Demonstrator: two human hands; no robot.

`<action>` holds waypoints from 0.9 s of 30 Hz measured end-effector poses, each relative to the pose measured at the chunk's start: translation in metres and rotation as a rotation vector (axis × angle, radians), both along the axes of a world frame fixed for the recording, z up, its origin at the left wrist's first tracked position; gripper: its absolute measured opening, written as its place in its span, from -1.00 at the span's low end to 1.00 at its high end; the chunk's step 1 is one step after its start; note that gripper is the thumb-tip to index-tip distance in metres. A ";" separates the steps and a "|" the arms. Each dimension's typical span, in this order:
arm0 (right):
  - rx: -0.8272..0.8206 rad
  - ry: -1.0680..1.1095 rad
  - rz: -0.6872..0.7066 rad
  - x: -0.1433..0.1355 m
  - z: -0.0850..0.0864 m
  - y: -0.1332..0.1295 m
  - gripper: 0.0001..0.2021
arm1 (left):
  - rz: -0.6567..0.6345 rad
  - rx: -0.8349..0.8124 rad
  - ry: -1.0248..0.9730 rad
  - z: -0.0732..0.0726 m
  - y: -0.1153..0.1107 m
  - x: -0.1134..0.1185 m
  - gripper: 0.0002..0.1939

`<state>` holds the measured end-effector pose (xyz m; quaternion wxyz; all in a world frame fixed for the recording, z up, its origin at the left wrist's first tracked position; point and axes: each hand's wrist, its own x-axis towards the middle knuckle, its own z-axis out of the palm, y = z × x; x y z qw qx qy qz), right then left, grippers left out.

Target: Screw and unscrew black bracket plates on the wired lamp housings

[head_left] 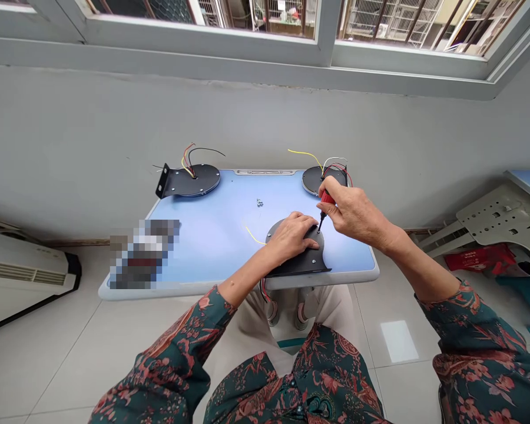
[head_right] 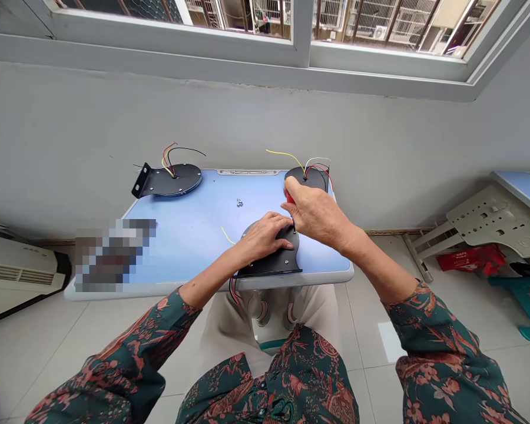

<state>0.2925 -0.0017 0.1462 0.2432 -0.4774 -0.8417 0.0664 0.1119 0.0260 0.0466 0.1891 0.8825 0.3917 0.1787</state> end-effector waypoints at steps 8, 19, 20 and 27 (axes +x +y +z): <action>0.276 -0.012 -0.430 -0.017 -0.027 0.006 -0.66 | 0.049 0.019 0.030 -0.003 -0.006 0.003 -0.54; 0.321 -0.093 -0.480 -0.016 -0.020 0.003 -0.52 | 0.078 0.065 -0.127 0.005 0.007 0.023 -0.96; 0.287 -0.085 -0.419 -0.013 -0.015 0.003 -0.59 | 0.095 0.038 -0.153 0.006 0.009 0.025 -0.91; 0.089 -0.038 -0.096 0.002 0.011 0.005 -0.83 | 0.134 -0.044 -0.230 0.001 0.008 0.027 -0.83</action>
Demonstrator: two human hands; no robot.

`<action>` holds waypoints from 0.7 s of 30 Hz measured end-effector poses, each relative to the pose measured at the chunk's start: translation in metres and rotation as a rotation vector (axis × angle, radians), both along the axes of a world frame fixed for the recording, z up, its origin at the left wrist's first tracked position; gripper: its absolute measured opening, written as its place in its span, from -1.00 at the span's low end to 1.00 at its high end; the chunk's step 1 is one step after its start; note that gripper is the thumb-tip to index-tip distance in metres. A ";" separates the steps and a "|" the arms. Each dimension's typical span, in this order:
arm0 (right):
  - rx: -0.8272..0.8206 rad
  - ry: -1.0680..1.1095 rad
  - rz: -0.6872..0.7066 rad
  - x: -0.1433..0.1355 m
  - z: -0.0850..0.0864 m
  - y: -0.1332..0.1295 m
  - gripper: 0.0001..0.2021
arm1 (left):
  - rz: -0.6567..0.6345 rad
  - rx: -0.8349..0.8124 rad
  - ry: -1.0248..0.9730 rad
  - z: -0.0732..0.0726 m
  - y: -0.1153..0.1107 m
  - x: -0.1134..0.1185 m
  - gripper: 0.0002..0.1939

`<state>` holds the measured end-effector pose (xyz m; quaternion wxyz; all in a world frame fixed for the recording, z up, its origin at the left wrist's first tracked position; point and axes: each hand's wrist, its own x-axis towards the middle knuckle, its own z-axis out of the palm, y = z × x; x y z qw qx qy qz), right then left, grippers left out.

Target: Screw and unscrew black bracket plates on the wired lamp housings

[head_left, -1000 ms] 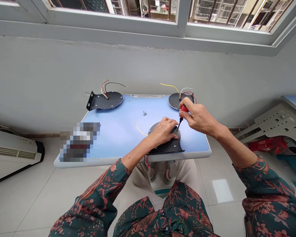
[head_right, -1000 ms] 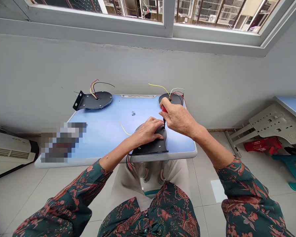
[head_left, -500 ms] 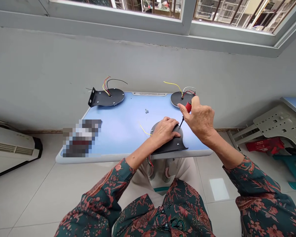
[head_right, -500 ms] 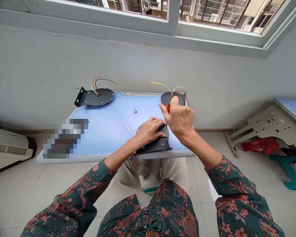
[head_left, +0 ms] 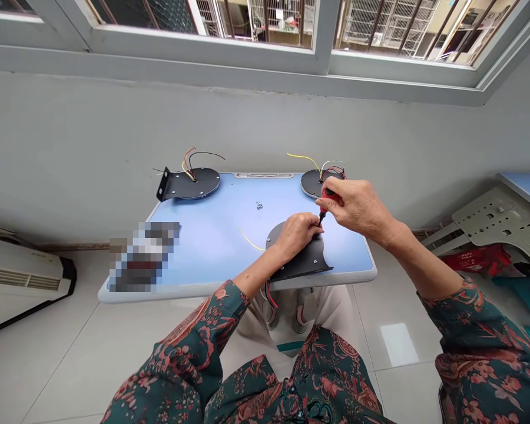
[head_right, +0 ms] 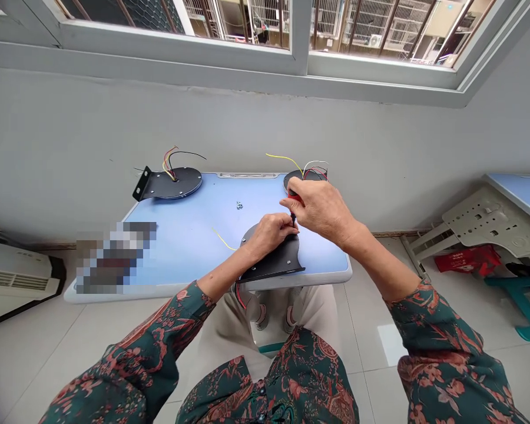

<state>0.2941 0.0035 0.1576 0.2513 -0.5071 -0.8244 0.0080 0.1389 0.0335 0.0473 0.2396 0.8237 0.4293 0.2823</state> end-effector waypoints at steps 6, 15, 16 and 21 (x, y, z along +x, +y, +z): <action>0.177 -0.051 -0.414 -0.021 -0.022 -0.006 -0.52 | 0.067 -0.035 -0.028 -0.006 -0.006 0.002 -0.88; -0.058 -0.011 0.100 -0.002 0.007 -0.005 -0.86 | 0.048 -0.057 0.007 -0.003 -0.003 -0.003 -0.86; -0.074 -0.006 0.105 0.000 0.009 -0.005 -0.89 | 0.051 -0.055 0.015 -0.003 -0.003 -0.003 -0.86; 0.075 -0.061 -0.280 -0.013 -0.004 -0.003 -0.71 | 0.077 -0.045 0.019 -0.005 -0.007 -0.001 -0.87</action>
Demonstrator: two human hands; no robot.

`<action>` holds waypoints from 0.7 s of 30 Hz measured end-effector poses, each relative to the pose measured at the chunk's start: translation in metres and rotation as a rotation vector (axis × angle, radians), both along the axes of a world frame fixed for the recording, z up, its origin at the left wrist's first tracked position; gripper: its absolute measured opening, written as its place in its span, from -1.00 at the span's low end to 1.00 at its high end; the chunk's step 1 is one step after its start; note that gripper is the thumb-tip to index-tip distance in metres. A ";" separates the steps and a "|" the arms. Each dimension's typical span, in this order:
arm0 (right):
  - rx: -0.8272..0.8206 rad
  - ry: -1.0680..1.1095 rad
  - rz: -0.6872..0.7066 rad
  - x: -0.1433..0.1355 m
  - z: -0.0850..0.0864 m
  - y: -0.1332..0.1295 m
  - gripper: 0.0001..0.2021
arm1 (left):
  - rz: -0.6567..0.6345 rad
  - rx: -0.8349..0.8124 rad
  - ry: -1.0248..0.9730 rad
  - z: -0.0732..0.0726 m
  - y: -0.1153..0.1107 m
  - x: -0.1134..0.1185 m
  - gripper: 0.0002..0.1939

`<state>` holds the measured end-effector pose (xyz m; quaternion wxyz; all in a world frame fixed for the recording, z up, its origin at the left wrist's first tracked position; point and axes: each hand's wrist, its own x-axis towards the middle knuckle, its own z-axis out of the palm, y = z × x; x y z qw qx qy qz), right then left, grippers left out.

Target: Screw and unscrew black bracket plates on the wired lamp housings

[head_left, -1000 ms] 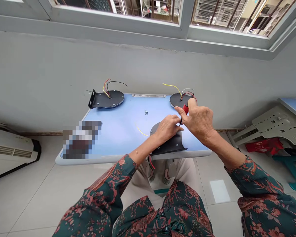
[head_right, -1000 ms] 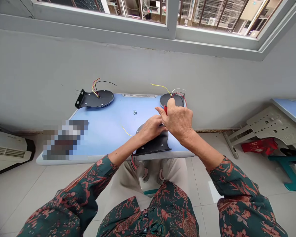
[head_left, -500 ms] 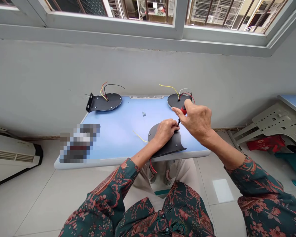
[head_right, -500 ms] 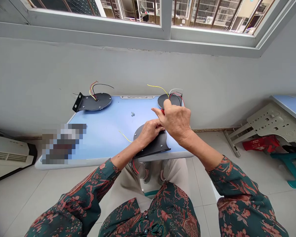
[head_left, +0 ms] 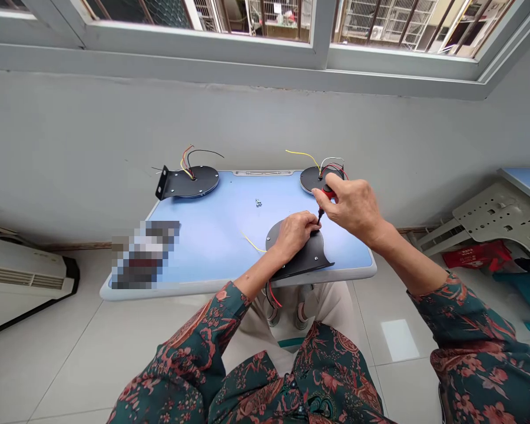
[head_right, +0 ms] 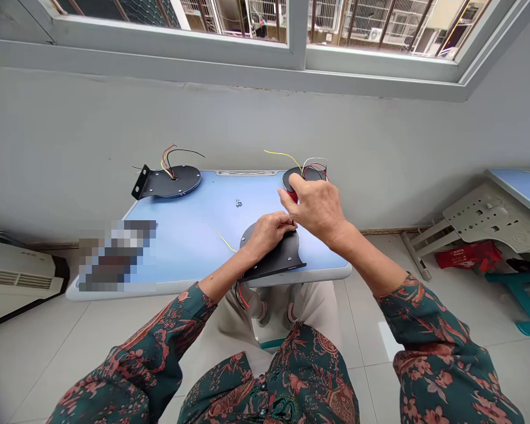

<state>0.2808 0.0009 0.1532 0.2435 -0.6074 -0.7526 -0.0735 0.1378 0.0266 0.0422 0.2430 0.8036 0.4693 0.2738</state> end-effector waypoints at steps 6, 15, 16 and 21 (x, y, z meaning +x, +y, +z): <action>0.011 -0.085 -0.105 -0.008 0.002 -0.002 -0.68 | 0.023 0.004 -0.006 0.000 0.000 0.001 -0.88; 0.025 -0.065 0.020 -0.001 0.004 -0.005 -0.81 | 0.018 -0.019 -0.021 0.000 0.000 0.000 -0.87; 0.061 -0.080 -0.043 -0.003 0.000 -0.005 -0.76 | 0.017 -0.018 -0.023 0.000 0.000 0.000 -0.87; 0.035 -0.102 0.047 -0.002 0.002 -0.004 -0.76 | 0.012 -0.014 -0.022 -0.001 -0.001 0.002 -0.88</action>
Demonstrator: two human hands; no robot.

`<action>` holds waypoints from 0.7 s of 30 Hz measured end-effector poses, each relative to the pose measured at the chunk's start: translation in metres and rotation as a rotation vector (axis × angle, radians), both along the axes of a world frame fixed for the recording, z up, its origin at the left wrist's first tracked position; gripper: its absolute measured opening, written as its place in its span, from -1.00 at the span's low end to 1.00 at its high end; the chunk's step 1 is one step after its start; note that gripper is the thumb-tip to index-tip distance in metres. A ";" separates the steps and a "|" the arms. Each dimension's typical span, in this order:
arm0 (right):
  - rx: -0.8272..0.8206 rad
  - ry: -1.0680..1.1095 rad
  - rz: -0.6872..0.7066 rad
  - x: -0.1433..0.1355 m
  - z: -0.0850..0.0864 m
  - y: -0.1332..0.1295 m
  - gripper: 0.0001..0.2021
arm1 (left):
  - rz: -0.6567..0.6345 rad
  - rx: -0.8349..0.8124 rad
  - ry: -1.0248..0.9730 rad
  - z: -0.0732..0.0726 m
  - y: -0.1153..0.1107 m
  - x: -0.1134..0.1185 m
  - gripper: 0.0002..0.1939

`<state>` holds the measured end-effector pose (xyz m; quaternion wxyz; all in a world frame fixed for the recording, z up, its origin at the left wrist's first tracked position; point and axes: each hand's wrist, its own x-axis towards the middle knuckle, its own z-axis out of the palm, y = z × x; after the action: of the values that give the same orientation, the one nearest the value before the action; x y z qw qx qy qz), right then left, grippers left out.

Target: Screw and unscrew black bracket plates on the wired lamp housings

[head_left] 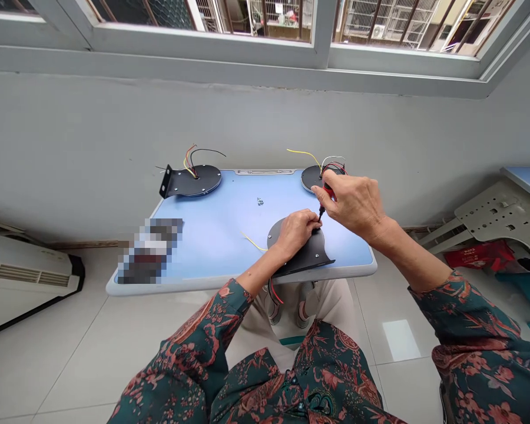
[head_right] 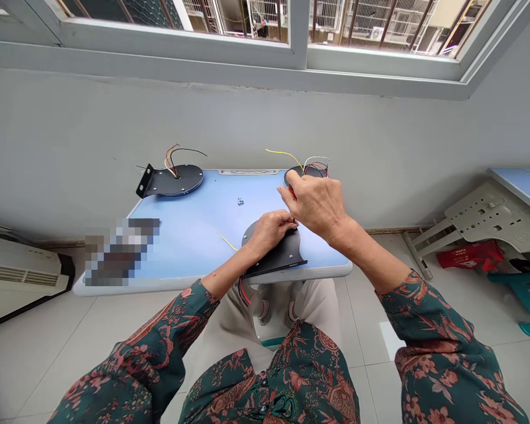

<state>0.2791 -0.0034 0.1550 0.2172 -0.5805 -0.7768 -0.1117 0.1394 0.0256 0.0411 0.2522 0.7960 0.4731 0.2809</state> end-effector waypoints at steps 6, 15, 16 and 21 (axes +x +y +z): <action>-0.158 0.103 0.247 0.011 0.011 -0.001 -0.93 | -0.040 -0.131 -0.205 0.007 0.003 -0.008 -0.88; -0.090 0.181 0.216 0.003 -0.009 -0.003 -0.79 | 0.388 0.024 -0.596 0.027 -0.059 -0.083 -0.76; -0.067 0.185 0.219 0.005 -0.011 -0.004 -0.79 | 0.421 0.122 -0.517 0.023 -0.073 -0.088 -0.80; 0.123 0.370 0.181 0.016 -0.023 -0.006 -0.76 | 0.221 0.662 -0.057 -0.007 -0.129 -0.080 -0.80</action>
<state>0.2947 -0.0091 0.1318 0.4003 -0.5045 -0.7644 -0.0304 0.0591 -0.1036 0.0343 -0.0386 0.7703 0.4324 0.4671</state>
